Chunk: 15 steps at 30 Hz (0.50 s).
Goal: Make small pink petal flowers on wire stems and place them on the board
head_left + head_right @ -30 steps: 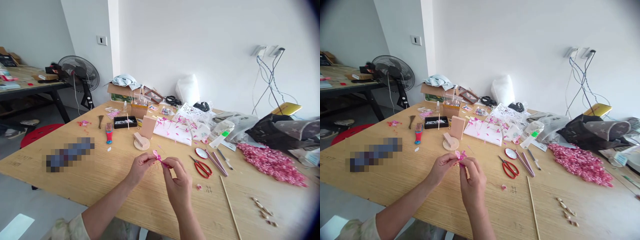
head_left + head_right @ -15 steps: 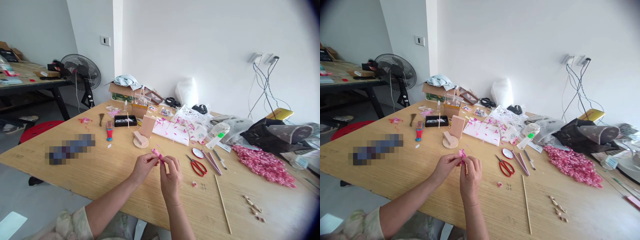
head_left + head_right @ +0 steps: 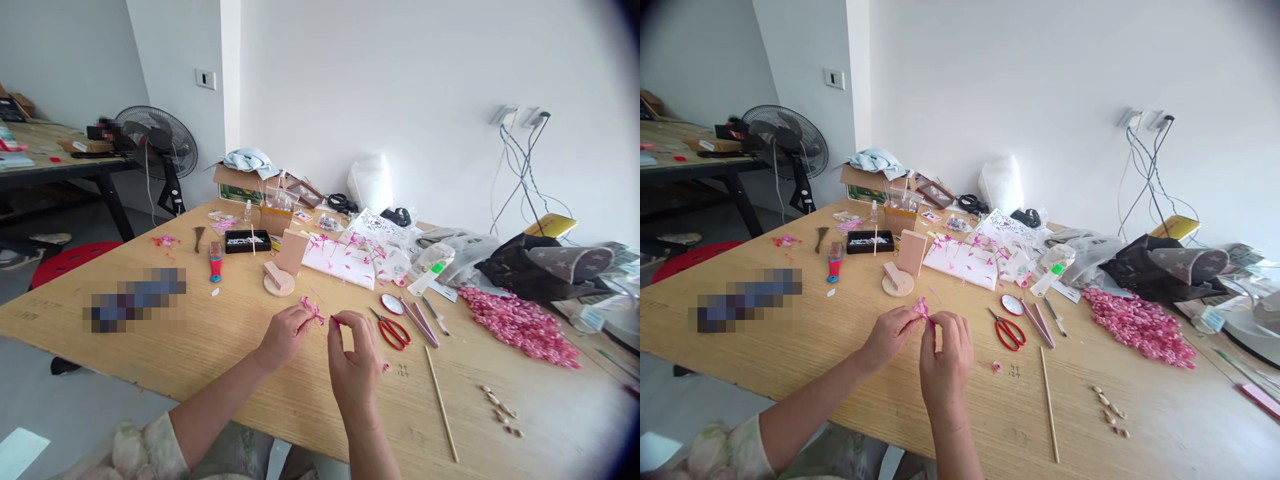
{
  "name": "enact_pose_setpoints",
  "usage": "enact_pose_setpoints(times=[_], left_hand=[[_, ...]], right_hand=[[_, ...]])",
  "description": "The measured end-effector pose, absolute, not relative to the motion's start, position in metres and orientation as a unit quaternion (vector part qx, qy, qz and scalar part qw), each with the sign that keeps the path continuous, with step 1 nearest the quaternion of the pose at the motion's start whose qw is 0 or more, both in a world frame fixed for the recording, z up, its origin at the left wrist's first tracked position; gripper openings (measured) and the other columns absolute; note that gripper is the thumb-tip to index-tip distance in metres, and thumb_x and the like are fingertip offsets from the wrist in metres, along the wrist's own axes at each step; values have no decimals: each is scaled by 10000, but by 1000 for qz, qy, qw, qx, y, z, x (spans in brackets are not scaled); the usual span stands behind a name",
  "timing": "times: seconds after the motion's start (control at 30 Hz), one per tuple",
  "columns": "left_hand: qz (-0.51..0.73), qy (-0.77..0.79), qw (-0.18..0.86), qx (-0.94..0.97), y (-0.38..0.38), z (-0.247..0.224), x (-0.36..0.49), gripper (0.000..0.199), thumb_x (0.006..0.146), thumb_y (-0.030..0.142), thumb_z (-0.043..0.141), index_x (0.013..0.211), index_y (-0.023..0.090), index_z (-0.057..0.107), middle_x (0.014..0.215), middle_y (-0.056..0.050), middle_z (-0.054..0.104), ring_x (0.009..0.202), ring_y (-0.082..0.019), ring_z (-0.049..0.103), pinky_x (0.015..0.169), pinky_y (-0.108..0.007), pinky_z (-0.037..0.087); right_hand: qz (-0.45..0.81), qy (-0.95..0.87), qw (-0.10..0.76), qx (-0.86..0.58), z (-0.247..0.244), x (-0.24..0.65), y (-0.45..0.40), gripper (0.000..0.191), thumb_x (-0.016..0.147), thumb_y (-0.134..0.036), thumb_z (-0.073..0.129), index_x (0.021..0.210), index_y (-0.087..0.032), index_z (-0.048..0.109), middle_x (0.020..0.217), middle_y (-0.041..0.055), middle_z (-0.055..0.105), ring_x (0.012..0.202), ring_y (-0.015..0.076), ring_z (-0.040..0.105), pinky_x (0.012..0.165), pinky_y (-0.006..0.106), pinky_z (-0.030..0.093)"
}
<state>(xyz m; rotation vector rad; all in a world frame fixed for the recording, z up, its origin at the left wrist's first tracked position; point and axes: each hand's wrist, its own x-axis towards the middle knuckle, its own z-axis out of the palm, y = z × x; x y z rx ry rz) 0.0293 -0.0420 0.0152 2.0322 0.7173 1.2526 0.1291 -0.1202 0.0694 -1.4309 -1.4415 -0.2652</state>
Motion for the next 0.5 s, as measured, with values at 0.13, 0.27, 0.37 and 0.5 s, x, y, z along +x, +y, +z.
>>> enact_pose_setpoints(times=[0.13,0.27,0.37,0.5], left_hand=[[434,275,269,815,-42,11,30,226,792,132,403,879,196,602,861,-77,628,827,-182,554,767,-316,413],[405,295,244,831,-43,9,30,216,796,132,391,841,190,595,795,-62,613,766,-170,543,717,-294,414],[389,305,220,841,-42,7,30,212,794,130,390,816,183,594,765,-62,602,735,-166,532,688,-282,407],[374,327,198,845,-42,2,32,192,781,126,413,789,187,594,731,-53,592,701,-164,521,655,-267,389]], right_hand=[[-84,-622,457,-630,60,130,-111,109,769,-129,437,784,-195,523,730,24,564,711,163,483,641,288,373],[-92,-616,423,-658,46,133,-105,105,771,-143,433,766,-189,527,723,25,568,711,163,475,647,286,356],[-112,-614,412,-664,40,134,-104,98,765,-140,433,751,-189,517,703,23,564,709,166,476,644,285,348],[-146,-583,430,-674,38,136,-105,68,765,-150,442,735,-189,490,693,24,541,698,166,468,643,287,344]])
